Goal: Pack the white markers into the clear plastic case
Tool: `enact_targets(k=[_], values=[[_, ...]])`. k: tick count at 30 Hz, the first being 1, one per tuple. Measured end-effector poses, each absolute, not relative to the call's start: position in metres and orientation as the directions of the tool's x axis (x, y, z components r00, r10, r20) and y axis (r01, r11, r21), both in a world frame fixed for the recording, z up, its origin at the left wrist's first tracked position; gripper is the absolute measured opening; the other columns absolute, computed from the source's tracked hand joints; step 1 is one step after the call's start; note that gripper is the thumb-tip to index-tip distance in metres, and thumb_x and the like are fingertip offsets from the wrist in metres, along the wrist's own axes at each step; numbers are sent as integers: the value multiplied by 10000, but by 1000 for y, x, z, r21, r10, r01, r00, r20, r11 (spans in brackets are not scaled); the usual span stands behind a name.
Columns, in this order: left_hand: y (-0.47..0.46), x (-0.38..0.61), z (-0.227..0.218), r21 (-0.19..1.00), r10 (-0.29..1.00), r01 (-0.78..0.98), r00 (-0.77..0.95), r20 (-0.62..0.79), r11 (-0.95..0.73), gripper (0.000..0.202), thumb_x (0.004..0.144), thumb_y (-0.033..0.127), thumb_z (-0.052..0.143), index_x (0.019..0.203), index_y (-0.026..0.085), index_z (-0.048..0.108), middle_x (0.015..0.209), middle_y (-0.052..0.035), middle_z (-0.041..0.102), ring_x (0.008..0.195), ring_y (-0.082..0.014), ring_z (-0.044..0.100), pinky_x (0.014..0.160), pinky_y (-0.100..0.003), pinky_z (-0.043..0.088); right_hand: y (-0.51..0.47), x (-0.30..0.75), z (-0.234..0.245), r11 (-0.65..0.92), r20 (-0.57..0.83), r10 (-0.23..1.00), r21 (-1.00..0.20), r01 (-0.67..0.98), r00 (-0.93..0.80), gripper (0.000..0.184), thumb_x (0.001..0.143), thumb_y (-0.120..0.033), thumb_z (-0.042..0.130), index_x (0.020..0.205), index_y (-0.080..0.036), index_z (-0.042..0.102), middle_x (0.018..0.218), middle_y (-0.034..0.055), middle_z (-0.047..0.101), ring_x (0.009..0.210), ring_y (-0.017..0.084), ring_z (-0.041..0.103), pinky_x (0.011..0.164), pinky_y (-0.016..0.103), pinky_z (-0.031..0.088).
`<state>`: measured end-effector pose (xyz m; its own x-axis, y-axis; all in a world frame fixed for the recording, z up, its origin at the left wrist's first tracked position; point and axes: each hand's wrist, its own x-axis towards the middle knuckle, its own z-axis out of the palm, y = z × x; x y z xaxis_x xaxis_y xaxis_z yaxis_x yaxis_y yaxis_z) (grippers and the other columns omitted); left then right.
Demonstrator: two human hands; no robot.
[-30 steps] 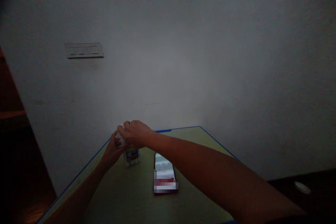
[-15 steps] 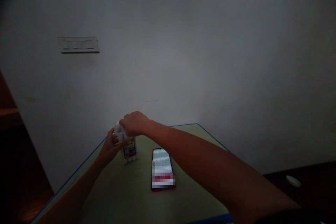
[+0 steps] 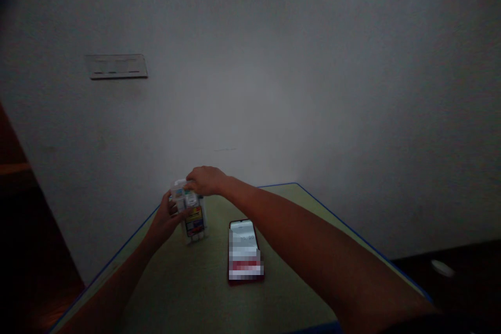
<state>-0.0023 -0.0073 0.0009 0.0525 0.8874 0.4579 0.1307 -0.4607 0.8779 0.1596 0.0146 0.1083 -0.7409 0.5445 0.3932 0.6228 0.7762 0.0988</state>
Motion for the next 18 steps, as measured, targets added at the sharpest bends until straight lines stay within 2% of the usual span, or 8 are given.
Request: enact_targets(k=[13,18], values=[[-6,-3,-1,889,893,91,55,446,-449,775,617,309,667,1239,217,214,1106,-111,518,899,-234,585,770,-415,481,19,153,106,764,423,567,52,643,-707,228,796,-291,495,935,-142,599,938,74,610,848,180,537,638,250,373],[-11,-1,7,881,882,37,47,470,-471,786,643,335,644,1272,207,191,1134,-123,510,935,-229,568,783,-373,472,17,155,104,783,430,551,32,622,-716,248,807,-307,485,948,-134,591,946,74,597,852,174,527,671,252,377]])
